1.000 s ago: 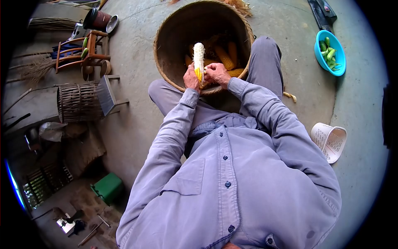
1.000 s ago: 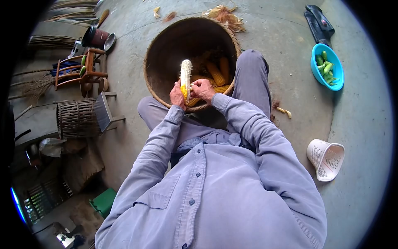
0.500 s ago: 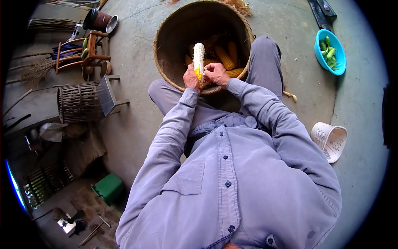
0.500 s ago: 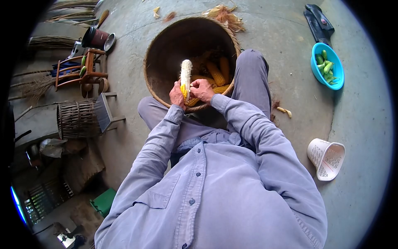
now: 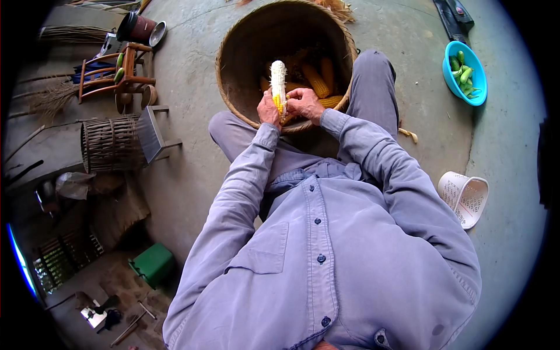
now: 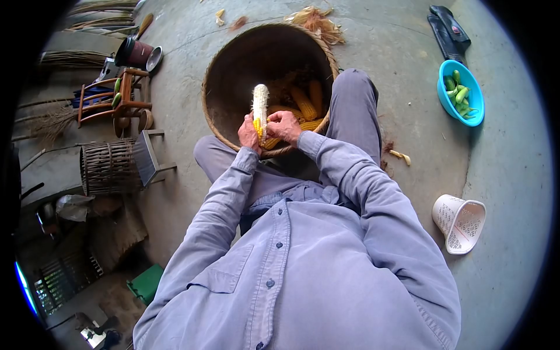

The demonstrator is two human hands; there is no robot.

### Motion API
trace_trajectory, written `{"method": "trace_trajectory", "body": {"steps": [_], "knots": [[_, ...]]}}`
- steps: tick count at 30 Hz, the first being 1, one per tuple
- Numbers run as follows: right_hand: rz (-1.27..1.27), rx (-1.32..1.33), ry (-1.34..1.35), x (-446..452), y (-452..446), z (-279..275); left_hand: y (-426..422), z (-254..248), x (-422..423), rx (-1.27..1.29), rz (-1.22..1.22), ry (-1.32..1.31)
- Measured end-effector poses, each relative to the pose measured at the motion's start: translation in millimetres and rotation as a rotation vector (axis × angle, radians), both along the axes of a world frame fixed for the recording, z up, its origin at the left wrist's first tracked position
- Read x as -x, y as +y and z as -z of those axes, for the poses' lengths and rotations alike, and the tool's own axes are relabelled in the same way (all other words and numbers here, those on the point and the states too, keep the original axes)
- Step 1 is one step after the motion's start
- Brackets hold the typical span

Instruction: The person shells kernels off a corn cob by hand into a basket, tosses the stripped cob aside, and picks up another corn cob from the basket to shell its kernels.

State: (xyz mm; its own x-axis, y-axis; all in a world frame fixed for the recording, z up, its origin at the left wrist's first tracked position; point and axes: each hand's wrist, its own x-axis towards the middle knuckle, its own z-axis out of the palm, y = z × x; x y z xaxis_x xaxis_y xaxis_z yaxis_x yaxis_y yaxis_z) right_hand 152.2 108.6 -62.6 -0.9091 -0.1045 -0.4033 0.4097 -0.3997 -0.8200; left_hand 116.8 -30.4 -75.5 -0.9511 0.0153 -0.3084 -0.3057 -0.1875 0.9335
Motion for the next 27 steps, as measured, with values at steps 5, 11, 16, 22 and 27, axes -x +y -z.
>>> {"method": "trace_trajectory", "body": {"steps": [5, 11, 16, 22, 27], "knots": [[0.019, 0.011, -0.059, 2, 0, -5, 0, -12, -4, 0.023, 0.052, -0.06], [-0.022, -0.051, 0.01, 0, -2, -7, 4, -15, -5, -0.047, 0.014, -0.029], [-0.046, -0.048, 0.043, 0, 1, -3, -5, 3, 2, -0.003, 0.024, -0.032], [-0.005, -0.004, 0.005, 1, -3, -2, -3, 6, 2, -0.004, -0.001, -0.012], [-0.062, -0.162, 0.124, -1, -1, -4, -3, 2, 0, -0.089, 0.017, -0.037]]}}
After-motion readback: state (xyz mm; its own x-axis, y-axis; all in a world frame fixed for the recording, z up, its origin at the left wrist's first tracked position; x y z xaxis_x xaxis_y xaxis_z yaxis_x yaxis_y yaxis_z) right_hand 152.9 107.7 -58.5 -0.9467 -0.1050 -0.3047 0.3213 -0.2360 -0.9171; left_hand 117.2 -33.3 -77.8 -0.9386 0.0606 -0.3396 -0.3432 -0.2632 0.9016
